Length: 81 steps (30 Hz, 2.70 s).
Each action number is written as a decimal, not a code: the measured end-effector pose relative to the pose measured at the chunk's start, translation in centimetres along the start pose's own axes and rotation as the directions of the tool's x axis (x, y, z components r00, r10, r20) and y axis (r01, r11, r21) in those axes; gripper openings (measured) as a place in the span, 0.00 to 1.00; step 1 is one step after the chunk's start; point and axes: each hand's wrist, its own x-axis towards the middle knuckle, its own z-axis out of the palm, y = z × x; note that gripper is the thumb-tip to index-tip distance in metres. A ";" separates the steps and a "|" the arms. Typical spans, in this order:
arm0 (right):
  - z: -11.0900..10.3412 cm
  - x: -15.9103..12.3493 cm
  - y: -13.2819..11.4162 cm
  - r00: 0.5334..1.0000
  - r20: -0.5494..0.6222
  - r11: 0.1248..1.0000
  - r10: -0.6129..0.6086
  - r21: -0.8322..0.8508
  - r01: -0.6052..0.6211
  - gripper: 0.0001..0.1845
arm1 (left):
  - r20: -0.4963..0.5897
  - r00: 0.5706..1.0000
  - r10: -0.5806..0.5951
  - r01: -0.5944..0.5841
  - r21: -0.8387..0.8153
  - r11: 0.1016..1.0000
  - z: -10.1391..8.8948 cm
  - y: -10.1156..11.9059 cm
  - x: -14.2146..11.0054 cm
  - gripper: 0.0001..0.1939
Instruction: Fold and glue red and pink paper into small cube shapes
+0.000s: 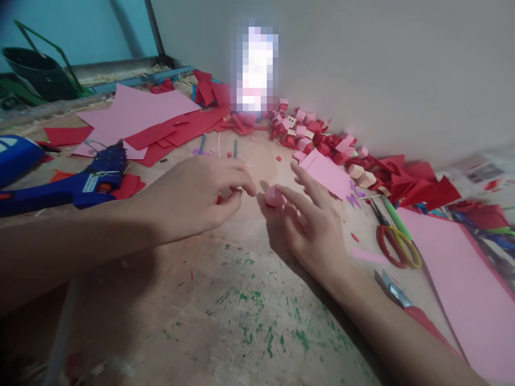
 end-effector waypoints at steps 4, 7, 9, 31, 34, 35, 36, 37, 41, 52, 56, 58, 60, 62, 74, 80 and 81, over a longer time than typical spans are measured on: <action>0.0 0.0 0.1 1.000 -0.004 1.000 -0.006 0.011 0.006 0.18 | 0.056 0.997 -0.050 0.049 0.028 0.998 -0.2 0.3 0.1 0.18; 0.0 0.0 0.1 1.000 -0.022 1.000 -0.005 0.015 0.005 0.18 | 0.067 0.996 -0.058 0.056 0.024 0.998 -0.3 0.4 0.1 0.19; 0.0 0.0 0.0 1.000 -0.024 1.000 -0.005 0.014 0.005 0.17 | 0.063 0.996 -0.056 0.055 0.021 0.998 -0.3 0.4 0.1 0.18; 0.6 -0.1 0.1 0.991 -0.136 0.999 0.015 0.033 -0.010 0.16 | -0.021 1.000 0.015 -0.015 -0.020 1.000 -0.4 -0.4 -0.4 0.17; 0.8 -0.2 0.4 0.993 -0.116 0.999 -0.004 0.050 0.009 0.16 | -0.045 0.999 -0.007 0.005 -0.041 0.999 -0.9 -0.3 -0.2 0.17; 0.9 -0.2 0.5 0.991 -0.134 0.998 0.012 0.063 -0.004 0.16 | -0.079 0.997 -0.025 0.021 -0.046 0.999 -1.3 -0.3 0.0 0.16; 1.0 -0.2 0.5 0.987 -0.156 0.998 0.023 0.069 -0.012 0.15 | -0.109 0.994 -0.033 0.028 -0.042 0.999 -1.9 -0.1 0.2 0.15; 1.0 -0.1 0.5 0.987 -0.160 0.998 0.022 0.069 -0.011 0.14 | -0.144 0.989 -0.041 0.036 -0.037 0.999 -2.7 0.1 0.4 0.14; 0.9 -0.1 0.1 0.984 -0.174 0.995 0.040 0.100 -0.022 0.11 | -0.294 0.947 -0.126 0.084 -0.153 0.985 -6.8 2.0 1.6 0.07; 1.5 -0.1 0.6 0.979 -0.149 0.969 0.142 0.225 -0.106 0.23 | -0.234 0.945 -0.230 0.134 -0.364 0.922 -7.6 0.7 6.0 0.11; 1.8 0.1 0.4 0.984 -0.070 0.955 0.165 0.261 -0.141 0.31 | 0.005 0.986 -0.168 0.156 -0.401 0.903 -3.5 0.5 4.3 0.09; 1.7 0.2 0.3 0.987 -0.027 0.949 0.156 0.280 -0.143 0.36 | 0.109 0.986 -0.126 0.161 -0.426 0.890 -1.4 0.9 3.5 0.08; 1.7 0.4 0.2 0.986 0.006 0.941 0.168 0.296 -0.163 0.37 | 0.161 0.980 -0.120 0.182 -0.458 0.870 0.2 1.3 3.1 0.09; 1.6 0.5 0.2 0.980 0.028 0.931 0.197 0.309 -0.196 0.34 | 0.164 0.978 -0.130 0.196 -0.498 0.845 1.2 1.6 2.9 0.08; 1.2 0.9 -1.7 0.797 0.161 0.240 0.582 0.903 -0.357 0.22 | 0.187 0.965 -0.185 0.263 -0.698 0.666 0.6 0.9 2.8 0.25; 0.6 0.7 -1.5 0.751 0.179 0.208 0.636 0.897 -0.389 0.19 | 0.202 0.969 -0.143 0.247 -0.764 0.596 0.6 2.3 2.1 0.13; 0.5 0.7 -1.5 0.750 0.180 0.206 0.636 0.897 -0.391 0.19 | 0.194 0.970 -0.145 0.242 -0.768 0.593 0.6 2.4 2.1 0.12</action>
